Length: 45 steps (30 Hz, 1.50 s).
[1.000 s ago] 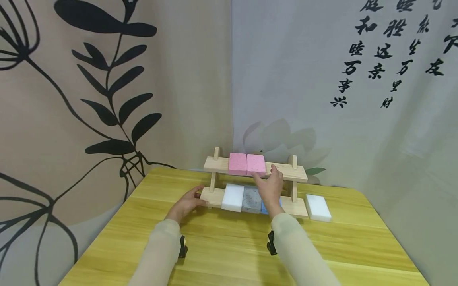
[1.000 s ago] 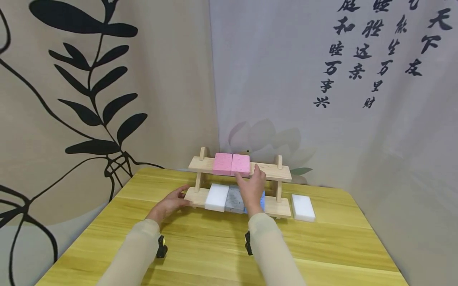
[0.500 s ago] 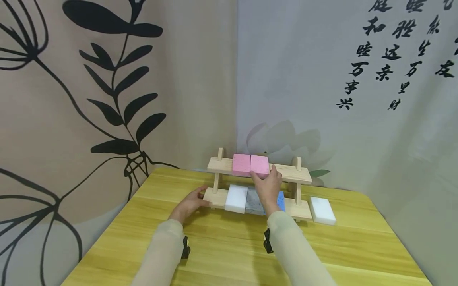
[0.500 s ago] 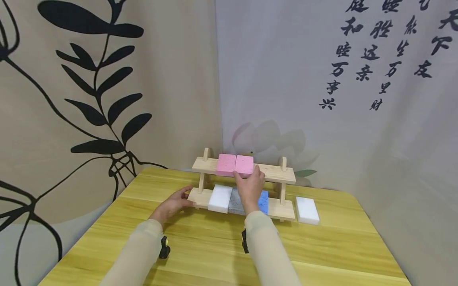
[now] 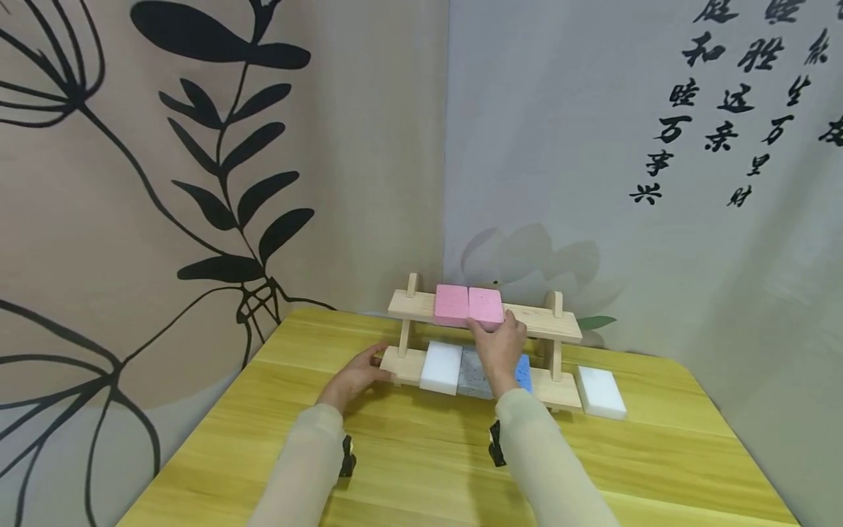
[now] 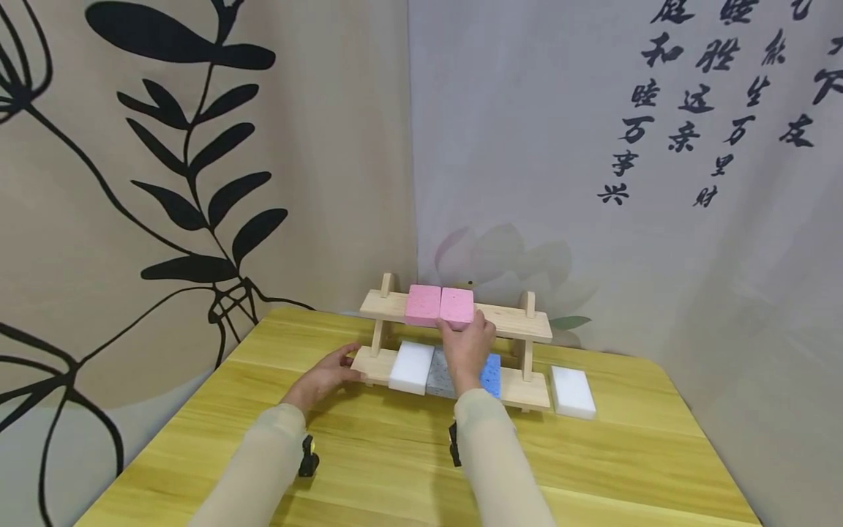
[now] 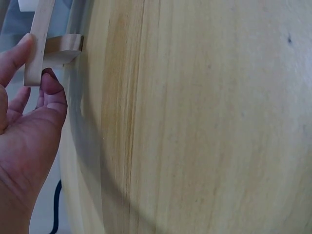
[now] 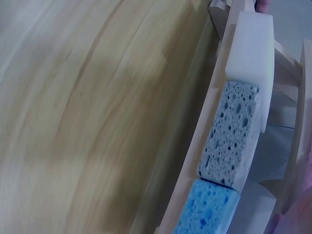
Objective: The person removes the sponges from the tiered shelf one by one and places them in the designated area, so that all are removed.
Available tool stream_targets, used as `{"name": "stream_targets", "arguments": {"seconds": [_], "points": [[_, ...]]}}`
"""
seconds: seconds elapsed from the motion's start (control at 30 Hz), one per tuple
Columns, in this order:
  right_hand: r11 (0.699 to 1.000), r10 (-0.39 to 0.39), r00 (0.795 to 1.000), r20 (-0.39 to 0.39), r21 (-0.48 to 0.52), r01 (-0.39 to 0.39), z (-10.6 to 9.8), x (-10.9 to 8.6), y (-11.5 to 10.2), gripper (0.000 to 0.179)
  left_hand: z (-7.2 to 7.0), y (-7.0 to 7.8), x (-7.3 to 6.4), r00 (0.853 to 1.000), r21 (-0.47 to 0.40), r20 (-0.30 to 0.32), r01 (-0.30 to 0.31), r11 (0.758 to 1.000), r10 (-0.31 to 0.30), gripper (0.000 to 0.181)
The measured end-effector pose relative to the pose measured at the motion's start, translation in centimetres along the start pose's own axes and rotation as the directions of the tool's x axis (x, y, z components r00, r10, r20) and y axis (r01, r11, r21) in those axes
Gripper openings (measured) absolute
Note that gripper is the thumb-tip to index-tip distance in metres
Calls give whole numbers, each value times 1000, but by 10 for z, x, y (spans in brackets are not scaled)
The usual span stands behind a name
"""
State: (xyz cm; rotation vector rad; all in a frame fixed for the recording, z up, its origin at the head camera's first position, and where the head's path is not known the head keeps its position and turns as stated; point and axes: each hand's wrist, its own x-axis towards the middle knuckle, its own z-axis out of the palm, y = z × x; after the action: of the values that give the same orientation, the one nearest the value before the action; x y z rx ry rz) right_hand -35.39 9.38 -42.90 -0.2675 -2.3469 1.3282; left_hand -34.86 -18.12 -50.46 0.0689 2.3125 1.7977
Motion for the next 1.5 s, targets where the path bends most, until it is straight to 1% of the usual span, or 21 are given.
{"name": "stream_targets", "arguments": {"seconds": [0.13, 0.3, 0.53, 0.8, 0.93, 1.2, 1.4, 1.5], "points": [[1000, -15, 1000, 7, -6, 15, -4, -1, 1, 80, 1, 2, -1, 1000, 3, -1, 0, 1000, 0, 86], [1000, -13, 1000, 19, -3, 13, -7, 0, 2, 77, 0, 2, -2, 1000, -1, 1, 4, 1000, -4, 87], [1000, -11, 1000, 2, 7, 11, -10, 0, 5, 79, 0, 2, 0, 1000, -5, -1, 4, 1000, -4, 87], [998, -50, 998, -39, 46, 52, -25, -2, 9, 77, 0, 4, 0, 1000, -2, 5, 14, 1000, -14, 87], [997, -66, 996, -58, 41, 68, -32, 0, 13, 77, -1, 5, 0, 1000, 9, 11, 16, 1000, -16, 88], [995, -77, 995, -58, 58, 80, -48, 0, 20, 76, -4, 4, 1, 999, -8, 15, 30, 1000, -30, 88], [993, -88, 994, -68, 69, 92, -65, 1, 28, 74, -3, 4, 1, 999, 32, 15, 35, 999, -36, 88], [993, -78, 995, -64, 84, 83, -74, 1, 31, 74, -2, 4, 1, 999, 32, 18, 39, 999, -40, 87]]}}
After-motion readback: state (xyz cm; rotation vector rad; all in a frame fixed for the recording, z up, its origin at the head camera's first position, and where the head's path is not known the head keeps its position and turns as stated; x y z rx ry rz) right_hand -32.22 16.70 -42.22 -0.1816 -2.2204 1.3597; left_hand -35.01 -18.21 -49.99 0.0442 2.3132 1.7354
